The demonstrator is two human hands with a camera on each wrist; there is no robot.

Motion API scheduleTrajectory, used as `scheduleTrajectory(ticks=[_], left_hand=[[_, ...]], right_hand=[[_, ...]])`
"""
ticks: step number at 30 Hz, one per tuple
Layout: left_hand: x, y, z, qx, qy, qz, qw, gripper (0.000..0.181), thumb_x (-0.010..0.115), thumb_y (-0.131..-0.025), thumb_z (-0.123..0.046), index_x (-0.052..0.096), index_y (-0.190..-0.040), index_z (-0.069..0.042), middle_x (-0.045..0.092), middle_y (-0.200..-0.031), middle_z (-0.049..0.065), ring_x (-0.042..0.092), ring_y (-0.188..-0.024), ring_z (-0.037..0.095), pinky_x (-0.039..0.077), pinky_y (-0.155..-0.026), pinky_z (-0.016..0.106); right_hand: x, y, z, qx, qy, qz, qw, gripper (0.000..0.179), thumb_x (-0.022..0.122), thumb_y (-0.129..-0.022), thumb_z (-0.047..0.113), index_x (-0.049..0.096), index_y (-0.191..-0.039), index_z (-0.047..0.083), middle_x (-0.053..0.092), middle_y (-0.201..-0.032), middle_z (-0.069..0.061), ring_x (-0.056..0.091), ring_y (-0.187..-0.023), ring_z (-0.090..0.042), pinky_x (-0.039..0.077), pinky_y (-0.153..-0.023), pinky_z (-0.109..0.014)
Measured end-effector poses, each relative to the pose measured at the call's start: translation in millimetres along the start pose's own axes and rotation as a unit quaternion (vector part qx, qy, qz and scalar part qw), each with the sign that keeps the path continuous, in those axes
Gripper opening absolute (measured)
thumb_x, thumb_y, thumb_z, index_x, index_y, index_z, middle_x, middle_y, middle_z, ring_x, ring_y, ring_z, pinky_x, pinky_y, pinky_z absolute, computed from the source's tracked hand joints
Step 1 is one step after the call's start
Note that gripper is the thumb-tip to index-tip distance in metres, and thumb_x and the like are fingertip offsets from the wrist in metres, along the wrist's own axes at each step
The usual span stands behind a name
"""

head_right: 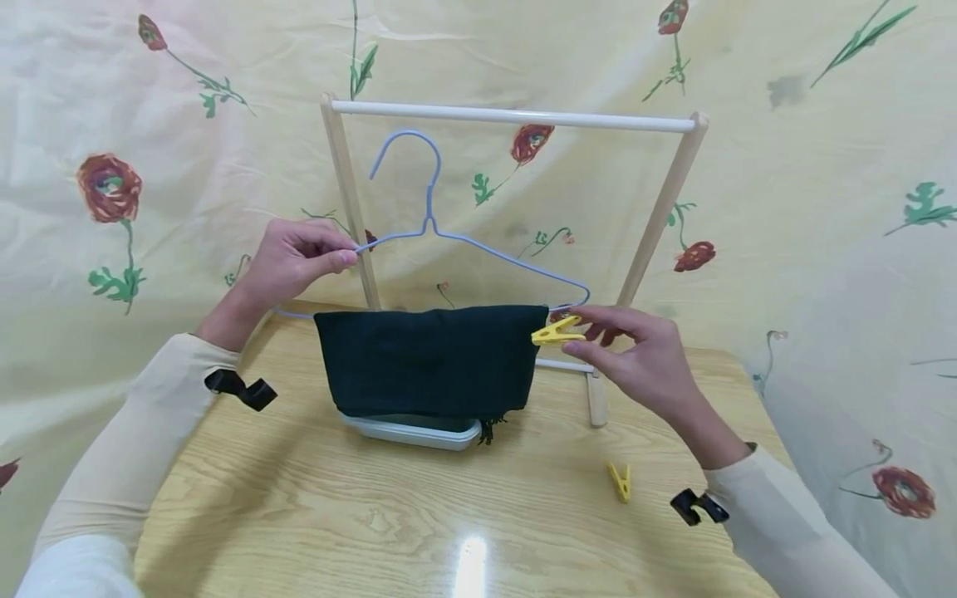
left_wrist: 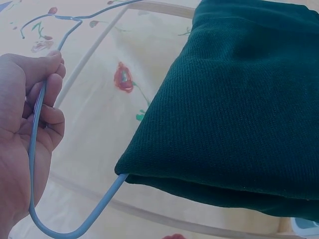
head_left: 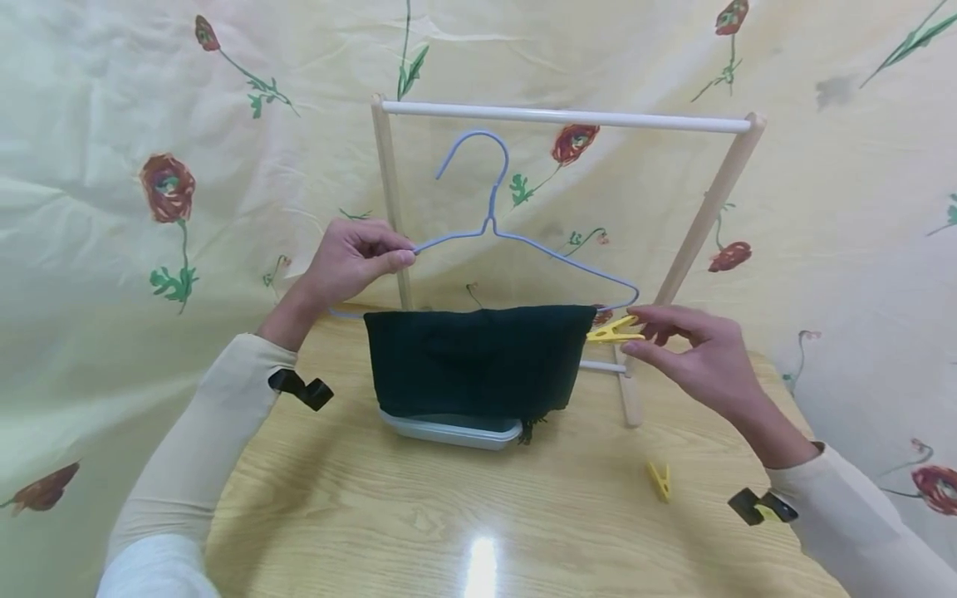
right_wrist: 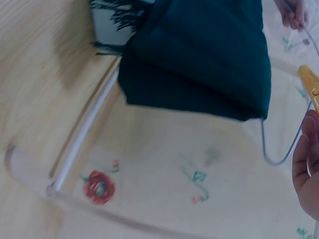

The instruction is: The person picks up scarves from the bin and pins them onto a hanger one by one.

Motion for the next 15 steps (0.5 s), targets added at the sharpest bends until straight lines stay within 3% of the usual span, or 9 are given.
scheduleTrajectory(ticks=[4,9,15], left_hand=[[0.4,-0.6,0.3,0.0,0.001,0.0,1.0,0.013,0.069,-0.086,0.018,0.076,-0.093,0.01,0.068,-0.077,-0.001,0.047,-0.06,0.014,0.039,-0.054,0.022],[0.6,-0.6,0.5,-0.001,0.0,-0.001,1.0,0.013,0.068,-0.087,0.018,0.076,-0.093,0.01,0.068,-0.076,-0.001,0.046,-0.06,0.013,0.038,-0.054,0.022],[1.2,-1.0,0.6,-0.006,0.0,-0.002,1.0,0.012,0.068,-0.088,0.016,0.076,-0.092,0.009,0.068,-0.076,-0.001,0.046,-0.061,0.013,0.038,-0.054,0.022]], right_hand=[[11.7,-13.7,10.7,-0.025,-0.017,0.003,0.9995,0.049,0.084,-0.073,-0.013,0.075,-0.119,0.003,0.072,-0.091,0.009,0.061,-0.079,-0.005,0.05,-0.073,-0.011],[25.8,-26.9,22.0,-0.021,-0.037,0.013,0.999,0.047,0.083,-0.078,-0.01,0.074,-0.122,0.005,0.072,-0.094,-0.002,0.061,-0.083,-0.007,0.051,-0.074,-0.013],[40.8,-39.0,33.5,-0.033,-0.071,0.021,0.9967,0.048,0.083,-0.078,-0.008,0.073,-0.124,0.004,0.072,-0.096,-0.005,0.062,-0.082,-0.01,0.053,-0.075,-0.015]])
Point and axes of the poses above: each hand's wrist, its own y-axis away from the middle knuckle, its own x-axis out of the palm, z = x × y, the point moved 4 cm from there along -y, towards the middle knuckle
